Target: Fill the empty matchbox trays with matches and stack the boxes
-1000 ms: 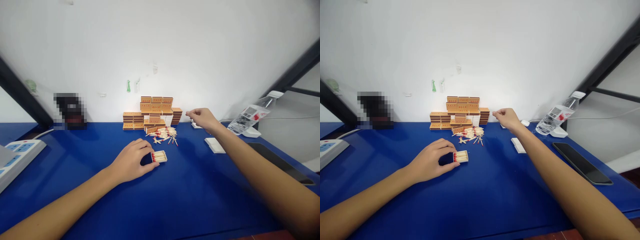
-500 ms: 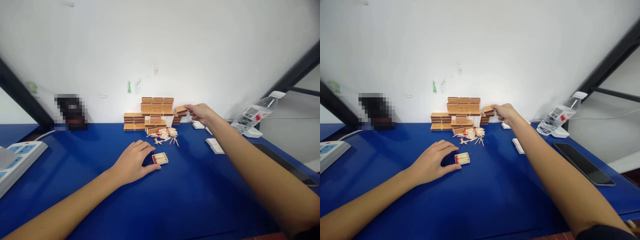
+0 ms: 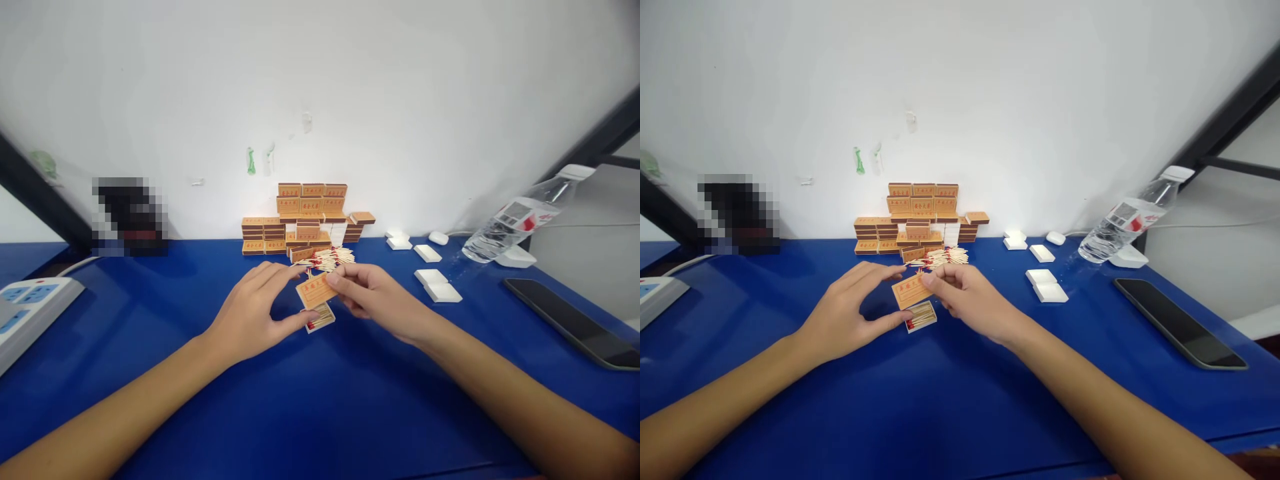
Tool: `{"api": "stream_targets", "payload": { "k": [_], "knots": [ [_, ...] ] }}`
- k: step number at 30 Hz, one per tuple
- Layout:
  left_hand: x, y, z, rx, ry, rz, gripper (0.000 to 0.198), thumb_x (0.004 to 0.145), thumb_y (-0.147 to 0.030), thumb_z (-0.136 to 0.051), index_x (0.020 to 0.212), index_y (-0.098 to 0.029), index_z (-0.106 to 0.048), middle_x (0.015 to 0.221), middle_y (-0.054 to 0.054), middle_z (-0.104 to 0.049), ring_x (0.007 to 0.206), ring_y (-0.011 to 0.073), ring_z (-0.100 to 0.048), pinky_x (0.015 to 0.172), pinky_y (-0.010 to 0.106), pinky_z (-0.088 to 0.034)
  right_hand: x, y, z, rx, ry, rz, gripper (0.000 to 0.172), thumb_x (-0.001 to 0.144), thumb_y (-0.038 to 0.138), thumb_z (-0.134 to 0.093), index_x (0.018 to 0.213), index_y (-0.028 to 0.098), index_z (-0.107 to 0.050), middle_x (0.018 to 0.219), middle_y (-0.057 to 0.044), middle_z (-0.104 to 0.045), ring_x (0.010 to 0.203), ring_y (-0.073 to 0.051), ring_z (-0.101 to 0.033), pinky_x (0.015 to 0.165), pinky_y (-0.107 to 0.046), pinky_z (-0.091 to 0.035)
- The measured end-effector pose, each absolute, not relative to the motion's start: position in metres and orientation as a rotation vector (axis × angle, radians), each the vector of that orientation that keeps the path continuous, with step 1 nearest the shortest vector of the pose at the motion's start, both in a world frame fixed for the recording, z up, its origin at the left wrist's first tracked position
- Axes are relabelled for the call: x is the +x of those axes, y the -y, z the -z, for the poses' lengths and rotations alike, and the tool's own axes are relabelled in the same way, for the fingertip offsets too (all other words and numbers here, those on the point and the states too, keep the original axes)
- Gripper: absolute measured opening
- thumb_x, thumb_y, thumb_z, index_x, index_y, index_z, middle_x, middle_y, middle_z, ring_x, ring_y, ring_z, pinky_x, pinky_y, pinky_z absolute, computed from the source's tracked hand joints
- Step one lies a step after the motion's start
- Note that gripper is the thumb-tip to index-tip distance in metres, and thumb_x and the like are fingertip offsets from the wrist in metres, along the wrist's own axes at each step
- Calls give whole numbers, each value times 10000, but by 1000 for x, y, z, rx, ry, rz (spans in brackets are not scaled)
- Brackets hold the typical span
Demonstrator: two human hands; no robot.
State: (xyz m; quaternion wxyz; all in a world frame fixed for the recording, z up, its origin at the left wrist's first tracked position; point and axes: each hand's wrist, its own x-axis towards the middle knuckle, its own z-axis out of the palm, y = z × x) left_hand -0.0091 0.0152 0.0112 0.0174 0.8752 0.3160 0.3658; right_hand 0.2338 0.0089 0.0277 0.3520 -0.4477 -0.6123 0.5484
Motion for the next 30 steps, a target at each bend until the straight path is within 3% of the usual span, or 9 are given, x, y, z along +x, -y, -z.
{"api": "stream_targets", "payload": {
  "k": [4,8,10,13,21,30],
  "knots": [
    [-10,-19,-13,2712,-948,-1126,302,971,-369,-730,1212,-191,-691,1135,85,-759,1028,237,-693,944,411,-568,239,-9,-22,-1158,1744,-1291,446,955,657,-645,897,215,-627,729,22,-529,623,-134,-454,563,-288,-368],
    [-17,-31,-13,2620,-1120,-1030,379,963,-444,-732,1245,-191,-721,1150,89,-751,1063,255,-688,957,418,-564,256,-15,-16,-1111,2222,-932,482,861,595,-800,1176,258,-660,1085,-57,-642,937,-222,-576,802,-362,-493],
    [-21,-37,-12,2556,-1165,-966,424,953,-494,-732,1262,-203,-733,1165,84,-753,1084,262,-688,971,421,-558,262,-18,-14,-1076,2377,-856,469,867,559,-811,1209,269,-675,1149,-66,-640,1006,-241,-580,864,-383,-497],
    [-24,-42,-13,2489,-1174,-832,435,961,-523,-705,1287,-238,-742,1155,68,-758,1043,254,-694,947,414,-556,268,-23,-15,-1068,2416,-818,346,922,519,-765,1136,255,-704,1068,-54,-660,963,-232,-592,833,-364,-489],
    [-25,-44,-11,2464,-1135,-694,454,961,-548,-698,1324,-277,-729,1051,36,-756,949,229,-672,850,367,-541,286,-38,-21,-1210,2217,-855,368,902,476,-786,1174,238,-716,882,1,-665,768,-178,-595,696,-320,-463],
    [-24,-44,-11,2457,-1100,-688,473,952,-552,-710,1323,-259,-729,1078,51,-770,974,240,-683,879,389,-560,284,-38,-21,-1144,2127,-956,388,878,465,-804,1188,247,-719,979,-26,-697,865,-198,-628,724,-331,-478]
  ]
}}
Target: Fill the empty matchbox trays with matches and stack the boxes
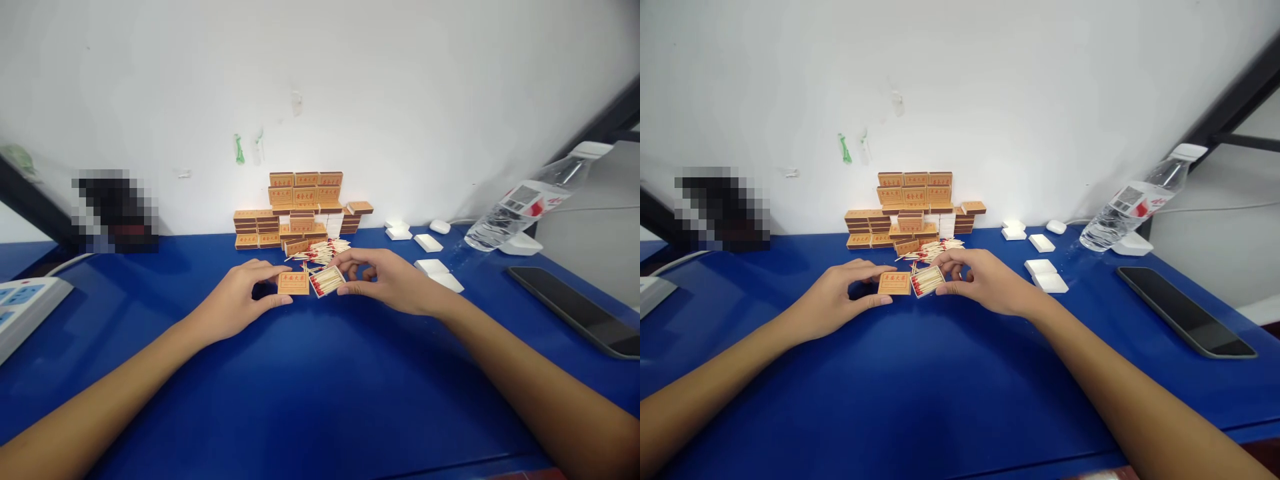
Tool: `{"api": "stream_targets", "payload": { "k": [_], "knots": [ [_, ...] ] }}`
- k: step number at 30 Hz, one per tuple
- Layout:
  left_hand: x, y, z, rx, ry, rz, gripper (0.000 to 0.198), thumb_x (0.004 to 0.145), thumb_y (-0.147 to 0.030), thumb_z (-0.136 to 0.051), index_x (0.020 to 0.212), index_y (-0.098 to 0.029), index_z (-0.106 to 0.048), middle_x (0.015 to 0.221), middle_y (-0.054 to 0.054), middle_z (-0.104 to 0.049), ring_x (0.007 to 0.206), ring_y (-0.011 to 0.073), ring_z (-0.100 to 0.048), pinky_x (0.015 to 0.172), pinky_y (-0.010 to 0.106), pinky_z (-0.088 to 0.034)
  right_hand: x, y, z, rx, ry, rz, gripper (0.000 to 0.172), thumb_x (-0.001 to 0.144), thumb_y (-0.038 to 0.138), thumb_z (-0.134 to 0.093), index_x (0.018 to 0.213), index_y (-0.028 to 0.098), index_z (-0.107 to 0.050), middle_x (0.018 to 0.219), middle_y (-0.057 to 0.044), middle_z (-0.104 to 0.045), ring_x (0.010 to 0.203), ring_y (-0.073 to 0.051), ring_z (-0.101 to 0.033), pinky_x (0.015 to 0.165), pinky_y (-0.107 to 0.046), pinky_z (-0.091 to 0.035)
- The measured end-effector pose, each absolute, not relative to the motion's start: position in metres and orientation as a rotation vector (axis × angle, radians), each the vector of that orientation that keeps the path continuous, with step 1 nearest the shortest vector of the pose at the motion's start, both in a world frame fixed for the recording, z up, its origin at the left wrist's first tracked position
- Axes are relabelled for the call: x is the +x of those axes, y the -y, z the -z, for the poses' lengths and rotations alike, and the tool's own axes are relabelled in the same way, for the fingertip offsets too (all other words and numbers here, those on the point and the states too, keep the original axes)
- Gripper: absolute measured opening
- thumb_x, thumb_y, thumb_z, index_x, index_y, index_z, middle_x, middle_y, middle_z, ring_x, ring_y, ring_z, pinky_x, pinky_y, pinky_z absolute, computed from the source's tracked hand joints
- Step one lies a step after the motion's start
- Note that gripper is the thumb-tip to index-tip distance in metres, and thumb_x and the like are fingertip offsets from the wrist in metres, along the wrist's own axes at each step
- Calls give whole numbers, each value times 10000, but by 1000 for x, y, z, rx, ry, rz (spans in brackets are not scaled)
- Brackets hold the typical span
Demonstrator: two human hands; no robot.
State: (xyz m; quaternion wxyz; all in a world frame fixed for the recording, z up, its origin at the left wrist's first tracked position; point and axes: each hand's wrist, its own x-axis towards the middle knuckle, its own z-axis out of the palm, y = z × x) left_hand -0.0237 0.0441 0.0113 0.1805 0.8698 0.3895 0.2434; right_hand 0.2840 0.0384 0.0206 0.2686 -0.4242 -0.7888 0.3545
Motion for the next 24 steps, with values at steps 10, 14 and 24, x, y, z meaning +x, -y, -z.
{"api": "stream_targets", "payload": {
  "k": [10,14,24],
  "knots": [
    [-25,-45,-13,2322,-1027,-661,447,935,-482,-757,1350,-319,-723,1107,28,-758,989,221,-687,866,345,-561,285,-37,-26,-1112,2151,-956,380,869,466,-812,1176,255,-734,947,-19,-711,855,-193,-643,704,-323,-470],
    [-24,-44,-15,2300,-1028,-663,443,931,-474,-765,1344,-319,-730,1111,24,-764,987,216,-688,883,343,-561,280,-33,-28,-1134,2102,-938,358,860,472,-817,1132,250,-746,917,-18,-710,829,-195,-645,702,-332,-479],
    [-28,-47,-14,2212,-1023,-666,506,939,-529,-737,1381,-285,-713,1141,45,-771,949,212,-688,847,342,-558,272,-30,-18,-1169,1961,-859,384,853,532,-812,1093,244,-728,930,-32,-710,833,-202,-646,699,-337,-497]
  ]
}}
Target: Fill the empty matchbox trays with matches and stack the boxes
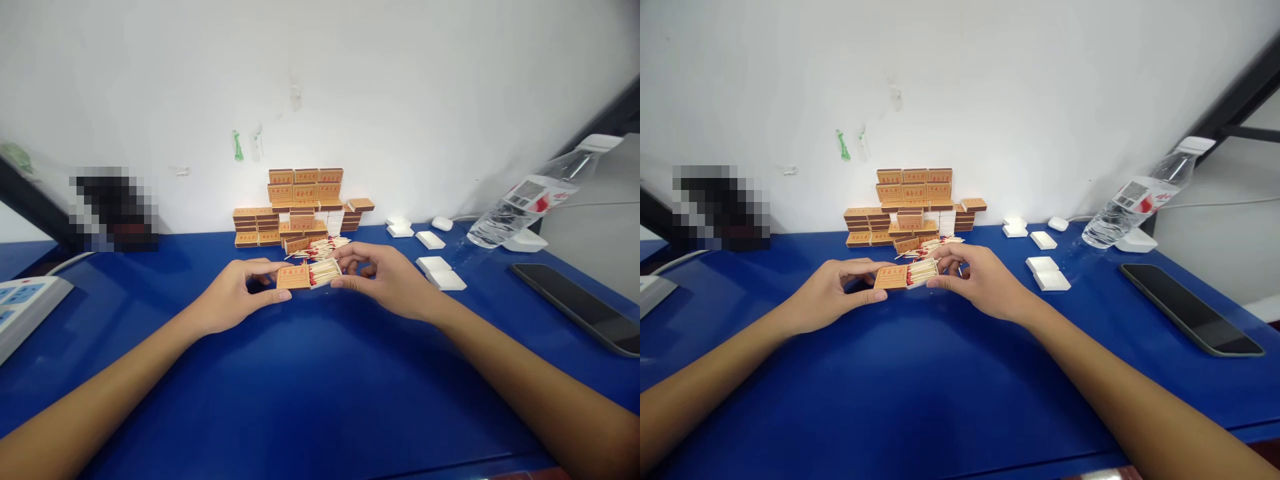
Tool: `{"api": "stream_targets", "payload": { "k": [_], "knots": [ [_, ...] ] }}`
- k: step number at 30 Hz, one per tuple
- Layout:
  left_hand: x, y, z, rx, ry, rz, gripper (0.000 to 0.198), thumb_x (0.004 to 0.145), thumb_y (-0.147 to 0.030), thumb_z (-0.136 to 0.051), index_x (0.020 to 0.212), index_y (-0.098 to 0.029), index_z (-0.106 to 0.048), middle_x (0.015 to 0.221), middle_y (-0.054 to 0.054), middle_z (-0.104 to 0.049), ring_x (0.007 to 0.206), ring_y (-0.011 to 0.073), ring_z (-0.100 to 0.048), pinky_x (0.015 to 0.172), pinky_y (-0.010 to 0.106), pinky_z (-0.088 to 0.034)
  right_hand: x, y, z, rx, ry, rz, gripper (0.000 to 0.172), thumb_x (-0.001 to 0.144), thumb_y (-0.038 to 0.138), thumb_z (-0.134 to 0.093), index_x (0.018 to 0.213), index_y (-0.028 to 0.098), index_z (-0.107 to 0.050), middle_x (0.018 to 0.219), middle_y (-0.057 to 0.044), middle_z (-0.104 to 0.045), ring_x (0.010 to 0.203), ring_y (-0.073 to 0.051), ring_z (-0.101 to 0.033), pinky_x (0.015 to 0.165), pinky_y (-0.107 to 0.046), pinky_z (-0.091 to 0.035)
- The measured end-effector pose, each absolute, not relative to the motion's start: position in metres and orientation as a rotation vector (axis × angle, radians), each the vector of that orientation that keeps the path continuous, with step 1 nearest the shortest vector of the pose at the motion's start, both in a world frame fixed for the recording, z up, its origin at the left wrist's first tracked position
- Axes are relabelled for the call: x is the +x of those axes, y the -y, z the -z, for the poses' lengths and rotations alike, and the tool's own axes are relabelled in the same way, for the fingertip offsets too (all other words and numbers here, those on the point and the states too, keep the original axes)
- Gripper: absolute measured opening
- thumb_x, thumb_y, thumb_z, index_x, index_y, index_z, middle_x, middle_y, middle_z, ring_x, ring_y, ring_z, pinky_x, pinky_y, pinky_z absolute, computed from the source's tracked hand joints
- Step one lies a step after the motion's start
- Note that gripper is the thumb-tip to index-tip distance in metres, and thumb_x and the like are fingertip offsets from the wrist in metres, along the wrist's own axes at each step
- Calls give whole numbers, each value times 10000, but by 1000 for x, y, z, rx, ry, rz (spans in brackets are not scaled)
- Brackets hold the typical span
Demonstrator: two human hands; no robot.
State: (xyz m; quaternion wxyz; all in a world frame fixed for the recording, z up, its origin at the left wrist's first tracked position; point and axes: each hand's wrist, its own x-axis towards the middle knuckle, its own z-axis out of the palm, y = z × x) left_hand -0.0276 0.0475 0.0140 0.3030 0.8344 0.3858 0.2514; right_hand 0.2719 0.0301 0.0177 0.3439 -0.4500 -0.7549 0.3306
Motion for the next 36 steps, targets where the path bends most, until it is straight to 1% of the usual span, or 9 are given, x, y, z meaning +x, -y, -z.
{"api": "stream_targets", "payload": {
  "k": [4,9,17,20,24,28,31,33,36],
  "knots": [
    [-28,-47,-13,2075,-1012,-678,543,914,-536,-766,1392,-284,-711,1131,51,-777,908,205,-686,838,355,-571,270,-29,-16,-1151,1934,-876,398,855,528,-817,1109,244,-701,929,-27,-694,841,-200,-642,712,-338,-502],
    [-25,-44,-12,1915,-1013,-698,589,872,-534,-808,1386,-259,-721,963,38,-788,809,188,-672,784,342,-579,267,-26,-16,-1150,1889,-886,388,856,522,-819,1083,252,-658,888,-10,-683,827,-199,-641,714,-340,-503],
    [-17,-37,-13,1834,-984,-759,578,861,-484,-829,1381,-255,-723,1008,46,-804,834,193,-701,800,347,-590,257,-20,-15,-1146,1865,-956,374,841,455,-845,1115,242,-704,890,-14,-721,825,-198,-655,692,-335,-496],
    [-13,-32,-11,1775,-957,-806,553,886,-485,-808,1383,-261,-722,1045,52,-812,922,230,-732,843,366,-596,243,-9,-13,-1164,1807,-1000,453,883,438,-801,1276,238,-695,981,-41,-746,823,-196,-656,696,-347,-527],
    [-8,-27,-12,1787,-1014,-969,563,900,-478,-796,1407,-253,-702,1131,56,-814,995,259,-745,892,377,-583,227,13,-16,-1124,1842,-1039,620,1000,430,-643,1571,243,-485,1122,-75,-713,775,-166,-639,688,-347,-564],
    [-9,-27,-15,1858,-1073,-980,553,950,-499,-729,1438,-247,-671,1147,51,-816,1016,262,-750,896,380,-576,220,23,-12,-1041,1933,-1140,702,1025,447,-604,1650,263,-343,1211,-94,-692,758,-147,-635,668,-329,-581],
    [-19,-37,-14,1984,-1172,-997,562,951,-527,-709,1433,-240,-672,1057,38,-815,921,238,-736,853,364,-571,224,14,-5,-1075,1949,-1088,668,1013,417,-619,1621,262,-388,1285,-100,-693,794,-153,-645,653,-324,-573],
    [-31,-51,-13,2089,-1298,-1043,551,950,-538,-695,1403,-224,-695,1020,42,-799,864,226,-707,814,358,-559,230,5,-2,-1138,1968,-960,601,1003,373,-626,1567,242,-464,1254,-87,-713,783,-153,-640,669,-334,-566],
    [-51,-75,-10,2289,-1466,-1075,546,967,-531,-659,1404,-204,-689,1085,67,-766,957,249,-672,857,368,-537,239,-7,-3,-1191,1982,-743,405,991,323,-626,1379,205,-632,1134,-71,-739,734,-151,-625,680,-343,-549]
  ]
}}
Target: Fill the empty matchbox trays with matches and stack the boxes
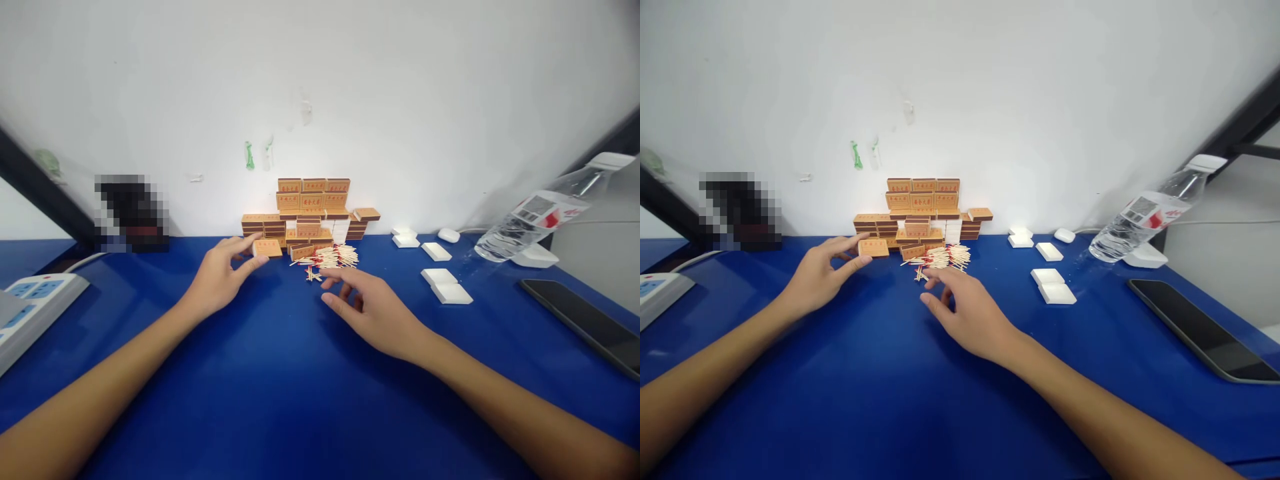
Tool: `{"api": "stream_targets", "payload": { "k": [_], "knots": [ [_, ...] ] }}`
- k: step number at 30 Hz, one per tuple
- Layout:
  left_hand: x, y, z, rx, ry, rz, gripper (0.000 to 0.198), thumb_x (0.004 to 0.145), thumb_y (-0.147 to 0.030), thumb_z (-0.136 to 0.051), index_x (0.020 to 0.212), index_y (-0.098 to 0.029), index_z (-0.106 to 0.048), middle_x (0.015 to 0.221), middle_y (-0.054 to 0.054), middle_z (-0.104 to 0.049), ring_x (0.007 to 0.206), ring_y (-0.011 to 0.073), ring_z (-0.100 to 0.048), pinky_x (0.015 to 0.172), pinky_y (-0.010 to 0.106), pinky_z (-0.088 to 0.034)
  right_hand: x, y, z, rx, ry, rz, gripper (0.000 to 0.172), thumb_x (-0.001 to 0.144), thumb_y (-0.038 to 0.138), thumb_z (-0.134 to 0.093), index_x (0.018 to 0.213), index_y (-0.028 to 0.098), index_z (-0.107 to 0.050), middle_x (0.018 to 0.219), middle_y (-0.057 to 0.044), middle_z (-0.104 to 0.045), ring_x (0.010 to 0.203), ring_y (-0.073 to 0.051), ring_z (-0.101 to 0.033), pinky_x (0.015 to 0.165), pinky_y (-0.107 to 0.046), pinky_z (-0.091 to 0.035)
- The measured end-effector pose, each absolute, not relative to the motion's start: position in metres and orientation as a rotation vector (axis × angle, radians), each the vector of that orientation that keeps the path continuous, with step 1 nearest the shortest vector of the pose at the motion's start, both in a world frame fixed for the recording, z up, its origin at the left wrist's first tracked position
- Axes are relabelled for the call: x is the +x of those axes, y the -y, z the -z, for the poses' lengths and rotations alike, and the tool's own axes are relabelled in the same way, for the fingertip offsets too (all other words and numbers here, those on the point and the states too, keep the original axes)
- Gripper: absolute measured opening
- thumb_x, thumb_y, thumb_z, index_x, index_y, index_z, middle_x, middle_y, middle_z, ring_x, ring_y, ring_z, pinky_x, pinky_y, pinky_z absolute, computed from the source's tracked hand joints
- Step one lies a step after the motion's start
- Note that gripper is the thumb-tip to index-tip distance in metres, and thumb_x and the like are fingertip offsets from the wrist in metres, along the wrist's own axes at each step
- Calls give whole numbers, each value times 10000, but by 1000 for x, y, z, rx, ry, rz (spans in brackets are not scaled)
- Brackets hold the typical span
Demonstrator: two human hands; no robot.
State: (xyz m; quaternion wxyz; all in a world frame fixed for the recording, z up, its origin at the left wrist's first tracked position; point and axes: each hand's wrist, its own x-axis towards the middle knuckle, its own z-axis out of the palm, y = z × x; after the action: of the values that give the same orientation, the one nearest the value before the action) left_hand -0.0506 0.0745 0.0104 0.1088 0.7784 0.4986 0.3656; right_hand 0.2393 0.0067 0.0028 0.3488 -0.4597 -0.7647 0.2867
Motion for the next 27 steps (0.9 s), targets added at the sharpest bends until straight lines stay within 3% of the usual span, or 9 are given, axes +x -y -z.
{"api": "stream_targets", "payload": {
  "k": [5,10,17,21,27],
  "knots": [
    [-60,-101,-7,2559,-1643,-938,520,1060,-475,-523,1439,-135,-632,1008,95,-741,915,260,-656,832,377,-527,248,-13,-9,-1184,1991,-575,219,983,245,-612,1176,215,-709,1033,-43,-739,694,-140,-608,664,-326,-518],
    [-43,-109,-5,2721,-1690,-839,406,1061,-436,-537,1325,-173,-699,1003,120,-741,993,317,-635,901,432,-491,252,-16,-9,-1167,2013,-462,133,974,207,-617,1037,206,-734,931,-26,-708,688,-140,-600,686,-330,-499],
    [-31,-114,-2,2780,-1858,-854,301,1008,-413,-646,1134,-160,-750,1084,145,-763,1006,346,-642,870,459,-478,256,-17,-9,-1129,2039,-367,115,975,174,-607,949,202,-715,855,-20,-675,702,-154,-578,723,-337,-481],
    [-28,-115,-1,2810,-1882,-856,260,997,-398,-668,1083,-168,-754,1029,129,-775,977,337,-657,836,446,-478,255,-18,-9,-1128,2052,-362,131,980,170,-601,914,212,-705,838,-17,-673,709,-158,-574,710,-327,-465],
    [-29,-111,-2,2889,-1868,-846,367,1006,-476,-636,1101,-144,-763,1043,169,-758,995,369,-651,844,486,-479,256,-17,-10,-1127,2061,-351,137,977,167,-594,910,215,-703,862,-24,-700,716,-158,-582,722,-324,-467]
  ]
}}
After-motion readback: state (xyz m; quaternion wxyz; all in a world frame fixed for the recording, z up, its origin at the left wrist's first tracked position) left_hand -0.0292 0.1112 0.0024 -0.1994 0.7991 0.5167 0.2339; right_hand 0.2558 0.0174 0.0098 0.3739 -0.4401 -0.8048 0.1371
